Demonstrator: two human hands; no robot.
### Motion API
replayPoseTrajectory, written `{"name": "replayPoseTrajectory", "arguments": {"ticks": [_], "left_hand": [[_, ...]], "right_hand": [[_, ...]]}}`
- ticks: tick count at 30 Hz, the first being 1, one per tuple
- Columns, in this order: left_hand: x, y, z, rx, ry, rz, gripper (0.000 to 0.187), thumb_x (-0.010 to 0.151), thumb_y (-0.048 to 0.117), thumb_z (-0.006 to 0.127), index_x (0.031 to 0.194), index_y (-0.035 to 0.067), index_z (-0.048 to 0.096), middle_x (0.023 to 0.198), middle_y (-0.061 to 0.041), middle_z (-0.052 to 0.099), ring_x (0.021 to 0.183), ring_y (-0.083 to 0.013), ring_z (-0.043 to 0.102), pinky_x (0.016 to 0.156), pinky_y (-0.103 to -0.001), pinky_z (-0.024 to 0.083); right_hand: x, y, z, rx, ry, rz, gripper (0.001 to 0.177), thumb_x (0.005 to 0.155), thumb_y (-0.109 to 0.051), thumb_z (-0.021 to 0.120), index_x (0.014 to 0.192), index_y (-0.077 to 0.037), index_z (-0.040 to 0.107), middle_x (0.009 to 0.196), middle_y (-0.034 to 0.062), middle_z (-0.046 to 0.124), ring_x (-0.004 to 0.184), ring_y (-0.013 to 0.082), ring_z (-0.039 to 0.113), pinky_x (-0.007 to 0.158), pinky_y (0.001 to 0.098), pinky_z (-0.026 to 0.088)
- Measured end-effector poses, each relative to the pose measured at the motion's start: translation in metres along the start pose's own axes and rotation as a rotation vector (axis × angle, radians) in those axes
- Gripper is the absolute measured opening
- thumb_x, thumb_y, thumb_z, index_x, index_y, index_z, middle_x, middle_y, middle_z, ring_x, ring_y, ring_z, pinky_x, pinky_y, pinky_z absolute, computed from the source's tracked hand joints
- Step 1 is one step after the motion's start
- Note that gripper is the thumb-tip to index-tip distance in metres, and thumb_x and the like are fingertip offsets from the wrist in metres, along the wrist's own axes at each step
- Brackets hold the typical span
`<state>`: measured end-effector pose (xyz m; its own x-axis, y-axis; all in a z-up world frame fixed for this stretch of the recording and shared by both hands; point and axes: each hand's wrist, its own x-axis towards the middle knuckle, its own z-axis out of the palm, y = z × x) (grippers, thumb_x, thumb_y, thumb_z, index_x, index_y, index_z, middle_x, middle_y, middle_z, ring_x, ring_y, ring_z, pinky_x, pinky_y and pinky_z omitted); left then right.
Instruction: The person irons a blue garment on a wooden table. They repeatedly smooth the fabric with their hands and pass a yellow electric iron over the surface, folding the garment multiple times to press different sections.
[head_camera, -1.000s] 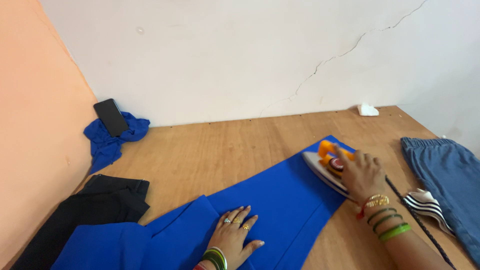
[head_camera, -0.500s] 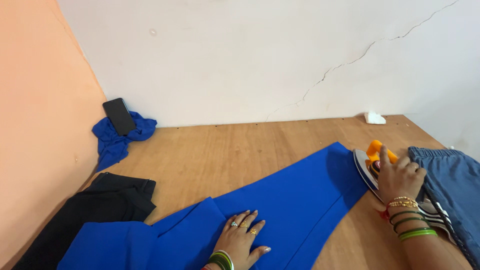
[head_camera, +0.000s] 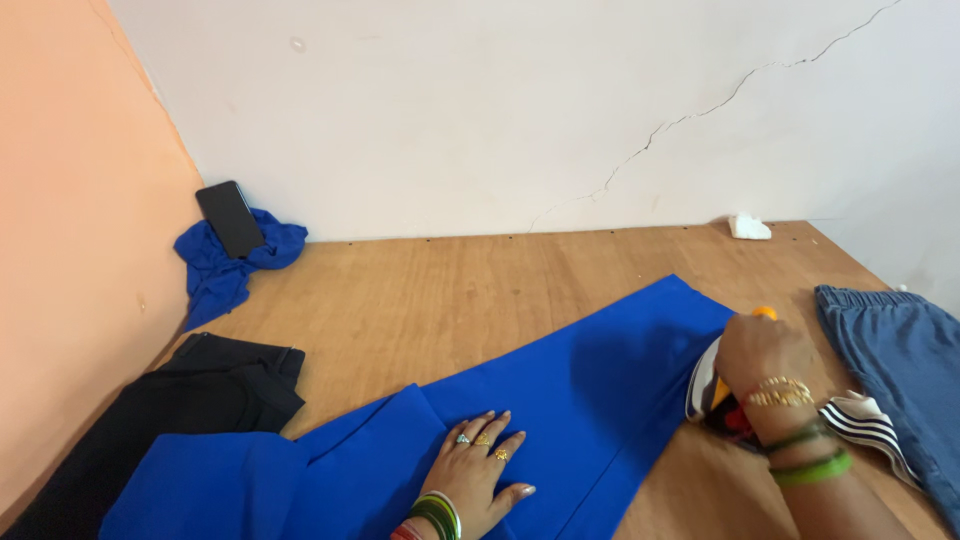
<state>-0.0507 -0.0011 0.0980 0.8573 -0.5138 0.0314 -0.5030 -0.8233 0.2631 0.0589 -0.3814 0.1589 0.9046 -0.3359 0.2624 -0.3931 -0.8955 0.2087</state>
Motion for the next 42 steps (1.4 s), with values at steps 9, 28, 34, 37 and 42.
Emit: {"name": "replayPoseTrajectory", "arguments": {"ticks": [9,28,34,37,42], "left_hand": [[-0.002,0.001,-0.002,-0.024,0.076,0.041,0.066,0.093,0.048,0.064,0.144,0.009,0.052,0.159,-0.015,0.037,0.149,-0.0335,0.027,0.121,-0.051,0.016],[-0.007,0.003,-0.004,-0.051,0.121,0.045,0.064,0.091,0.047,0.064,0.142,0.009,0.055,0.157,-0.015,0.040,0.148,-0.0342,0.029,0.121,-0.051,0.017],[-0.006,0.002,-0.003,-0.076,0.131,0.075,0.063,0.093,0.045,0.066,0.142,0.007,0.055,0.157,-0.018,0.040,0.147,-0.0370,0.029,0.120,-0.053,0.016],[-0.006,0.001,-0.004,-0.074,0.127,0.077,0.063,0.092,0.045,0.066,0.141,0.007,0.056,0.156,-0.017,0.041,0.147,-0.0366,0.030,0.120,-0.052,0.017],[-0.007,0.004,-0.006,-0.061,0.117,0.057,0.062,0.092,0.046,0.065,0.141,0.008,0.056,0.156,-0.016,0.042,0.146,-0.0359,0.030,0.120,-0.050,0.018]], "right_hand": [[0.094,-0.004,0.048,0.021,-0.008,0.177,0.028,0.098,-0.021,0.058,0.104,-0.015,0.084,0.105,0.0072,0.082,0.096,0.0273,0.079,0.065,0.0426,0.064],[0.023,-0.041,0.002,-0.054,0.016,-0.120,0.023,0.088,-0.022,0.064,0.102,-0.012,0.081,0.101,0.0107,0.078,0.093,0.0279,0.077,0.072,0.0386,0.062],[0.077,-0.010,0.002,-0.134,0.017,-0.341,0.042,0.095,-0.042,0.059,0.134,-0.026,0.057,0.095,0.0085,0.078,0.093,0.0266,0.076,0.074,0.0405,0.060],[0.107,-0.007,0.027,-0.090,0.113,-0.329,0.044,0.098,-0.036,0.058,0.137,-0.015,0.055,0.092,0.0062,0.080,0.088,0.0236,0.078,0.068,0.0406,0.059],[0.111,-0.021,0.043,-0.076,0.094,-0.256,0.042,0.100,-0.042,0.059,0.132,-0.014,0.058,0.099,0.0059,0.079,0.095,0.0241,0.077,0.073,0.0404,0.058]]}}
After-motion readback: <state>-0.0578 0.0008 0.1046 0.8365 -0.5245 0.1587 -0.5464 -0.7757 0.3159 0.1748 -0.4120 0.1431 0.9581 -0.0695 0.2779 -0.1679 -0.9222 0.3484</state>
